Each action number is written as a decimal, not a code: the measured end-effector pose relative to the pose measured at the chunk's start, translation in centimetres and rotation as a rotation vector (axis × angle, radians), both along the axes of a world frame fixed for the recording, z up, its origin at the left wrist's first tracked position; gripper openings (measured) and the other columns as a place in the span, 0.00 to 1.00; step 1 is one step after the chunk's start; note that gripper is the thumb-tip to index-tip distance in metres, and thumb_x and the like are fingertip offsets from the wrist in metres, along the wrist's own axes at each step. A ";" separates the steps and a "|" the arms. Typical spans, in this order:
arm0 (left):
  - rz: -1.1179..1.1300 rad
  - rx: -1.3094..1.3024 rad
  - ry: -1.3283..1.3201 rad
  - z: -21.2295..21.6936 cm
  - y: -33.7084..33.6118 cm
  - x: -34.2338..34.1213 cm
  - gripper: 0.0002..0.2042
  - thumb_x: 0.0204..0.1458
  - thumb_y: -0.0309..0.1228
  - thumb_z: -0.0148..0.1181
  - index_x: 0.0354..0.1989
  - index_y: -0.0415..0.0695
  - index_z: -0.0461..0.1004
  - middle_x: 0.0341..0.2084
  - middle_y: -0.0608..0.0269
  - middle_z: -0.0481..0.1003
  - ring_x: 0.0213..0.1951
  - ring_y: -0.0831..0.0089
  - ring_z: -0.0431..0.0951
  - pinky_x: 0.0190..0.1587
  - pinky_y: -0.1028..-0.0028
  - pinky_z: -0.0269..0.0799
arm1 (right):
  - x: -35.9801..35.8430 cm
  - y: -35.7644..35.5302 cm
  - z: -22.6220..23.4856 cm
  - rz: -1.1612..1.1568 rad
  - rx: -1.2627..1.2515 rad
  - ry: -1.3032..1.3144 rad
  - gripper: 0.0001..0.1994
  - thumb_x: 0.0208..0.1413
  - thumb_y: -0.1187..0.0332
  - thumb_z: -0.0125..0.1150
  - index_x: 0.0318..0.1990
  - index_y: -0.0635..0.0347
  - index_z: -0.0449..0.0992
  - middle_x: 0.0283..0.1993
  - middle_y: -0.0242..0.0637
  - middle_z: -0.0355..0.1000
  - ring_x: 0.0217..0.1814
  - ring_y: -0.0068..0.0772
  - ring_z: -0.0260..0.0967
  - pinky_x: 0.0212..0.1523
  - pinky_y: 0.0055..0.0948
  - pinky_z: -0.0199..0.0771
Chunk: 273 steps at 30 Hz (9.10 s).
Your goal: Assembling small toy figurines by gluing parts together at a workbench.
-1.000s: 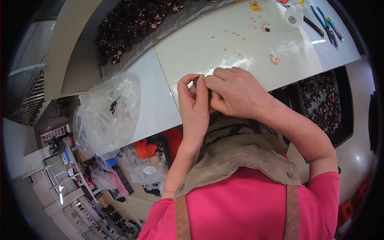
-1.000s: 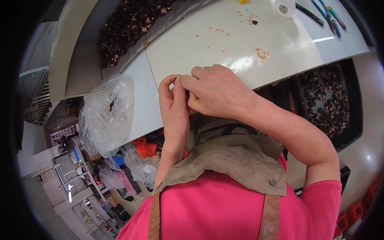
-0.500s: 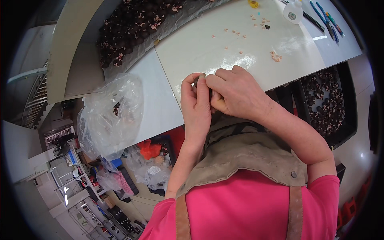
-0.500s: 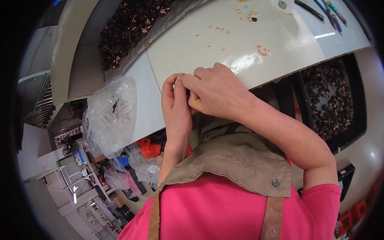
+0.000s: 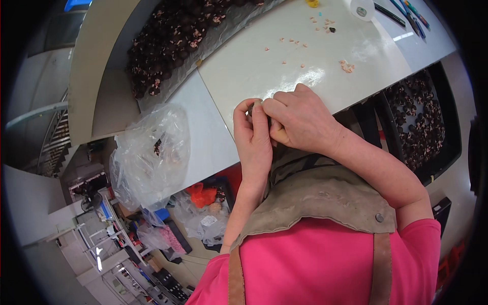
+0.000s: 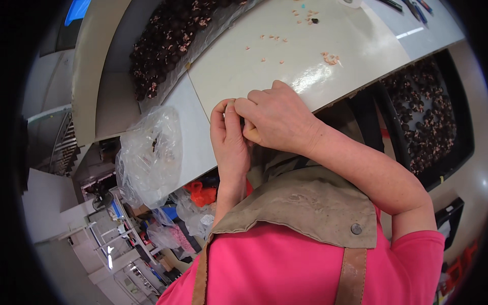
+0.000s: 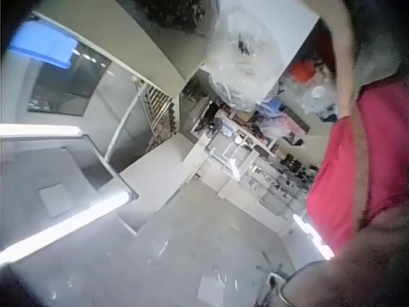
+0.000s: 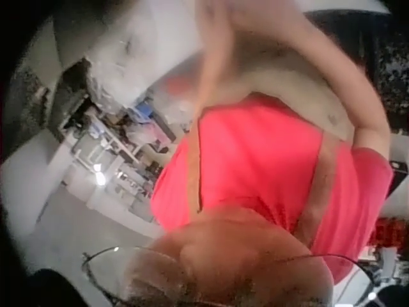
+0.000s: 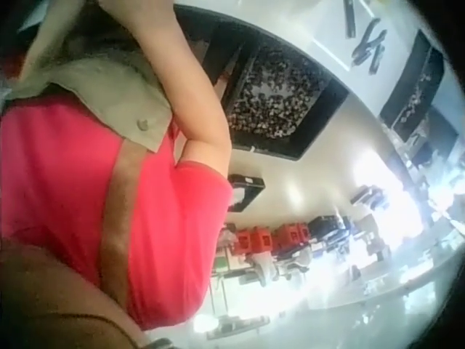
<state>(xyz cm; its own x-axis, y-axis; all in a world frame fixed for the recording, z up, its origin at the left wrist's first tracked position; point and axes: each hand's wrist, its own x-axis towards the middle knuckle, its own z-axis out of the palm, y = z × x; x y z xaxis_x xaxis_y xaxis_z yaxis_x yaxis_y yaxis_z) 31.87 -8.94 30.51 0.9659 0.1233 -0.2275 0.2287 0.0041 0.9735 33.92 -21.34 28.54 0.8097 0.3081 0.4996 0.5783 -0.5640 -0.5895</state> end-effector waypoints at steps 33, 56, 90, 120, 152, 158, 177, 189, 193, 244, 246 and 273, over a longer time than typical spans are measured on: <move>0.047 -0.003 0.014 0.3 -0.4 0.3 0.11 0.62 0.37 0.43 0.44 0.42 0.59 0.24 0.68 0.67 0.20 0.87 0.63 0.18 0.85 0.58 | 1.1 -0.3 0.0 0.086 0.008 0.030 0.05 0.38 0.71 0.56 0.26 0.58 0.69 0.20 0.37 0.65 0.19 0.42 0.64 0.21 0.35 0.66; -0.016 -0.015 0.125 0.7 -0.1 0.7 0.09 0.61 0.32 0.42 0.45 0.42 0.57 0.25 0.67 0.66 0.20 0.86 0.64 0.18 0.85 0.59 | 1.3 -0.3 -1.0 0.034 0.005 0.031 0.09 0.32 0.69 0.58 0.22 0.54 0.63 0.21 0.31 0.60 0.18 0.35 0.58 0.21 0.30 0.61; -0.090 -0.614 -0.064 4.4 2.0 -4.1 0.18 0.64 0.38 0.34 0.56 0.40 0.58 0.37 0.61 0.69 0.26 0.79 0.68 0.26 0.80 0.64 | -1.3 -2.3 4.9 0.434 0.970 1.026 0.13 0.63 0.64 0.42 0.43 0.63 0.70 0.27 0.30 0.66 0.23 0.16 0.57 0.26 0.14 0.58; -0.023 -0.473 -0.114 3.4 2.3 -4.4 0.26 0.61 0.41 0.43 0.63 0.42 0.49 0.39 0.64 0.65 0.31 0.79 0.67 0.32 0.79 0.64 | -0.2 -6.5 3.3 0.017 0.341 0.554 0.08 0.57 0.72 0.49 0.42 0.63 0.72 0.30 0.38 0.70 0.31 0.26 0.68 0.35 0.24 0.68; 0.087 -0.603 -0.021 3.1 2.8 -5.8 0.21 0.60 0.31 0.45 0.61 0.43 0.54 0.45 0.58 0.68 0.40 0.72 0.71 0.43 0.75 0.69 | 9.5 -26.7 1.7 -0.418 -0.335 0.385 0.10 0.51 0.67 0.57 0.36 0.63 0.67 0.28 0.37 0.66 0.30 0.28 0.62 0.34 0.28 0.64; 0.020 -0.605 0.060 2.6 3.2 -5.9 0.22 0.61 0.36 0.43 0.62 0.43 0.53 0.44 0.58 0.69 0.37 0.76 0.71 0.41 0.78 0.70 | 2.4 -25.2 1.8 -0.545 0.041 0.346 0.14 0.58 0.66 0.53 0.50 0.58 0.65 0.31 0.28 0.62 0.33 0.17 0.58 0.33 0.19 0.60; -0.111 -0.555 0.063 2.0 2.8 -5.8 0.21 0.61 0.32 0.45 0.61 0.43 0.55 0.46 0.58 0.68 0.42 0.74 0.72 0.46 0.77 0.69 | -6.9 -8.2 3.9 0.650 1.577 1.037 0.20 0.47 0.68 0.66 0.45 0.64 0.65 0.27 0.38 0.66 0.25 0.28 0.67 0.20 0.18 0.65; -0.152 -0.456 0.049 1.8 1.8 -6.0 0.18 0.60 0.30 0.45 0.59 0.41 0.58 0.45 0.57 0.70 0.43 0.76 0.72 0.47 0.77 0.69 | -6.4 -6.6 5.2 0.388 0.710 0.555 0.21 0.57 0.48 0.49 0.21 0.54 0.67 0.20 0.28 0.57 0.20 0.24 0.52 0.23 0.24 0.52; -0.175 -0.463 0.024 1.6 2.0 -6.0 0.18 0.60 0.29 0.45 0.59 0.41 0.58 0.45 0.57 0.70 0.43 0.76 0.72 0.47 0.77 0.69 | -6.3 -6.5 4.9 0.387 0.716 0.534 0.22 0.56 0.47 0.50 0.20 0.54 0.67 0.20 0.28 0.57 0.20 0.24 0.52 0.22 0.24 0.52; 0.022 -0.095 -0.442 -0.2 0.8 -5.9 0.19 0.54 0.27 0.56 0.53 0.35 0.61 0.38 0.60 0.70 0.42 0.75 0.72 0.47 0.75 0.69 | -6.1 -4.6 5.3 0.252 1.096 1.183 0.19 0.62 0.56 0.40 0.20 0.54 0.56 0.15 0.27 0.49 0.16 0.19 0.50 0.20 0.20 0.51; 0.063 -0.058 -0.504 -0.5 0.7 -5.9 0.19 0.53 0.25 0.56 0.53 0.35 0.60 0.39 0.59 0.69 0.43 0.72 0.72 0.48 0.73 0.70 | -6.1 -4.5 5.2 0.233 1.153 1.258 0.19 0.62 0.56 0.40 0.21 0.54 0.55 0.14 0.27 0.48 0.16 0.20 0.49 0.21 0.20 0.51; -0.196 -0.486 0.291 3.9 2.9 -3.9 0.18 0.54 0.25 0.51 0.54 0.37 0.62 0.50 0.48 0.67 0.47 0.65 0.74 0.48 0.74 0.73 | -4.8 -6.4 6.2 0.431 0.373 0.375 0.07 0.46 0.73 0.60 0.22 0.60 0.68 0.19 0.36 0.61 0.20 0.38 0.60 0.22 0.31 0.59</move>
